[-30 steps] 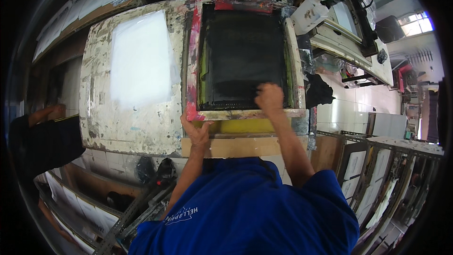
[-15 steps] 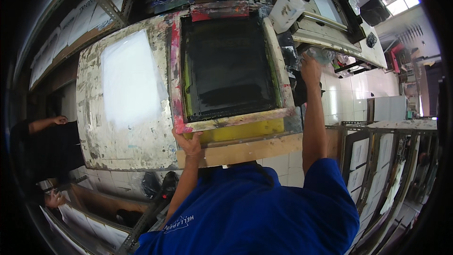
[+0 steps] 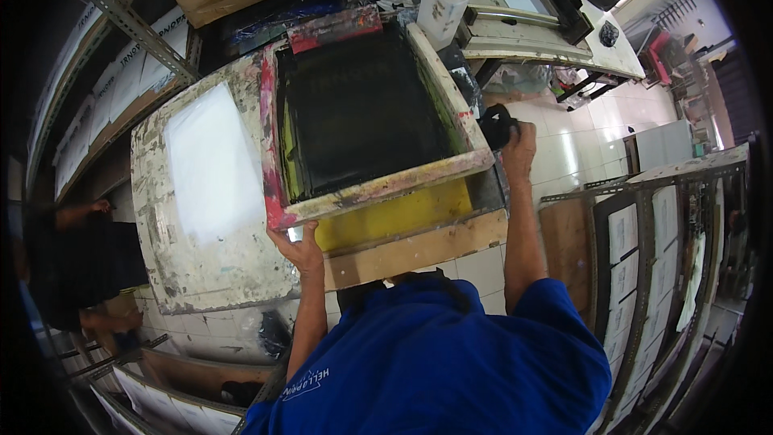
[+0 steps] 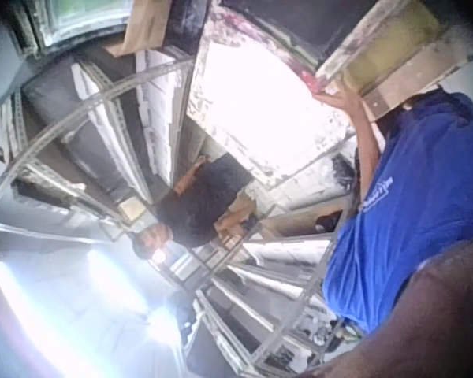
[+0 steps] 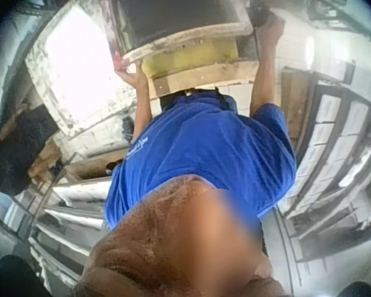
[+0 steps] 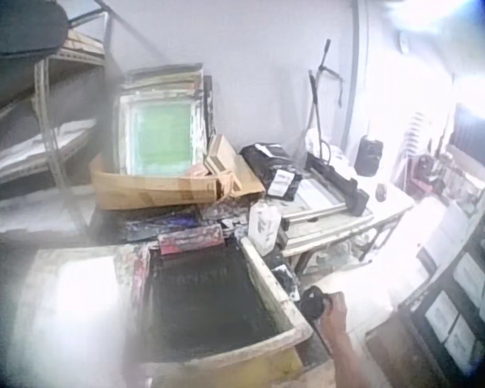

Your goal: The person performs screen printing by placing sheets of paper on a printing board, lowering a mesh frame, and using a squeegee to spread ink across the stencil.

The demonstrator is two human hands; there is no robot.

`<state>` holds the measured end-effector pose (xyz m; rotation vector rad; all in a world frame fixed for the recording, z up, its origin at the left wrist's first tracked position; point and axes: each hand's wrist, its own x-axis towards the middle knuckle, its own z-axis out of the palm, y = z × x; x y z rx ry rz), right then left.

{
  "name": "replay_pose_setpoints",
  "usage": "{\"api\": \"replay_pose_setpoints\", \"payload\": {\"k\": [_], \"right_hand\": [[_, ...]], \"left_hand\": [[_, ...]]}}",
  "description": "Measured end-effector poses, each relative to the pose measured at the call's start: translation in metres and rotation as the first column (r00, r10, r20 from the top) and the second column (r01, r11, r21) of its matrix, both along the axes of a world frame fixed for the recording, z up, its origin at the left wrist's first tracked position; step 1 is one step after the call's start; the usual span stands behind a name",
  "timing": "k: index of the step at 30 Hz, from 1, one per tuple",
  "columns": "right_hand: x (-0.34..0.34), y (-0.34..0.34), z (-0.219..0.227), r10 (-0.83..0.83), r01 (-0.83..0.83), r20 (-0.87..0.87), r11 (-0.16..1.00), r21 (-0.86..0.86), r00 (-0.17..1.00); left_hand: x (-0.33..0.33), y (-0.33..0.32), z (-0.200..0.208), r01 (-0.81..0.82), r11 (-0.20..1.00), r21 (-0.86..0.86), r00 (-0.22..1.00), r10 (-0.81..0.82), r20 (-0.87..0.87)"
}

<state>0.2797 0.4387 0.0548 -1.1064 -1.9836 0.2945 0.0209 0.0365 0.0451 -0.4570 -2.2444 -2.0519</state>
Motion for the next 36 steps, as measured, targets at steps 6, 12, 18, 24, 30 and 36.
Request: {"api": "replay_pose_setpoints", "payload": {"k": [6,12,18,24,30,36], "right_hand": [[0.04,0.004,-0.001,-0.07,-0.08,-0.437,0.945,-0.316,0.897],[0.08,-0.041,0.045,-0.323,-0.305,-0.532,0.546,-0.78,0.783],[0.064,-0.107,0.0,0.045,0.083,0.319,0.923,-0.375,0.947],[0.033,-0.165,-0.016,0.081,0.038,0.541,0.978,-0.204,0.837],[-0.004,-0.125,-0.031,-0.187,-0.217,-0.466,0.698,-0.682,0.865],[-0.113,-0.139,0.037,-0.798,-0.774,-0.53,0.132,-0.62,0.289]], "left_hand": [[-0.01,0.014,0.062,0.007,0.999,-0.035,0.999,-0.008,-0.031],[-0.014,0.014,0.091,-0.014,0.99,-0.138,0.999,0.009,-0.034],[-0.015,0.014,0.083,-0.012,0.987,-0.158,0.999,0.004,-0.051],[-0.014,0.013,0.084,-0.001,0.992,-0.128,1.0,-0.001,-0.013],[-0.013,0.01,0.093,-0.018,0.988,-0.153,1.0,0.021,0.013],[-0.021,-0.004,0.076,0.122,0.985,-0.123,0.991,-0.115,0.064]]}}
